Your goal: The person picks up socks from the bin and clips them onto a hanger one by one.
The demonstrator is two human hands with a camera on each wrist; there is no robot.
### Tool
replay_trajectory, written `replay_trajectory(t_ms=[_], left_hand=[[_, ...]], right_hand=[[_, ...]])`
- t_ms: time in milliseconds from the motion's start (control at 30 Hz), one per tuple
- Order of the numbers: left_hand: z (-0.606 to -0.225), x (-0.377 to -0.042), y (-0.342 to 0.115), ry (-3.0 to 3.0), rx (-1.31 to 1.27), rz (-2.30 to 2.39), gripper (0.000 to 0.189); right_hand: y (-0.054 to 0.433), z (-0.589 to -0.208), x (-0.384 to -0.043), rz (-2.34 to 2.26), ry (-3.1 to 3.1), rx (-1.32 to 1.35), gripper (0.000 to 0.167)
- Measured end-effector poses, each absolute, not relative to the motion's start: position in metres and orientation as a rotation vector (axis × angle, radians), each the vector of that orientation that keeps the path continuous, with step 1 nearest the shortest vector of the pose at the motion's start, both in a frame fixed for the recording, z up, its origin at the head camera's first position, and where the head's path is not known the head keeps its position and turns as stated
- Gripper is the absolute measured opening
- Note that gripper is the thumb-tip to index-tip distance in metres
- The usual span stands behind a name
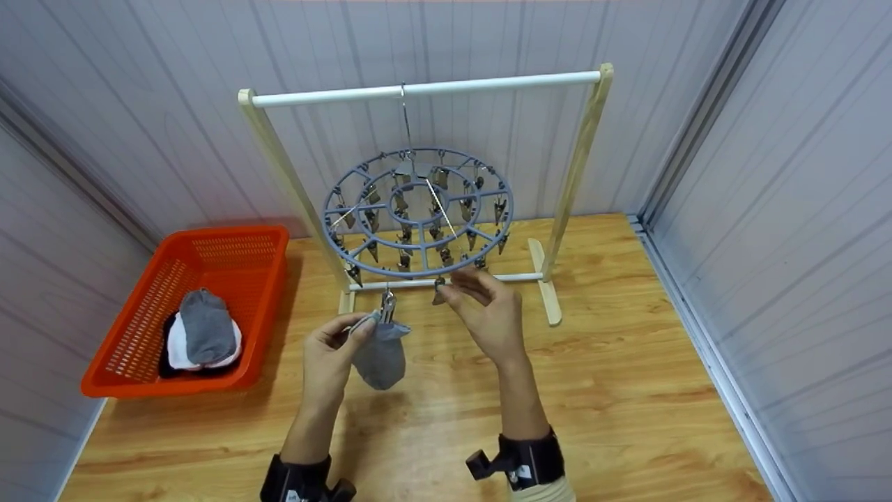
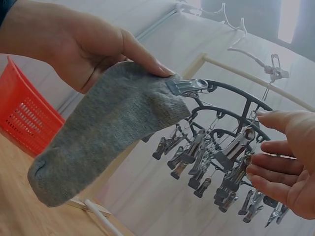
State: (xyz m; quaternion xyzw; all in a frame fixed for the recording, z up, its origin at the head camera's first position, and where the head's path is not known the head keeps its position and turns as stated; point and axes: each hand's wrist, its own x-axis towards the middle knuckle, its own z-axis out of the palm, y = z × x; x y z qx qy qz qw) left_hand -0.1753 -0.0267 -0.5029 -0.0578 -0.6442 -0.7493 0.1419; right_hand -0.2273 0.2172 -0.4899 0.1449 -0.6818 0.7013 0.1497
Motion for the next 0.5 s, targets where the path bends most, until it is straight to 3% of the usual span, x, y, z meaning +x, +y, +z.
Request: replay_trajectory(t_ms=[500], left_hand=[[-0.503, -0.175, -0.029, -1.881, -0.168, -2.143, 0.016]], right_hand=[[0.205, -0.497, -0.228, 2.227, -1.858, 0.525, 0.028]])
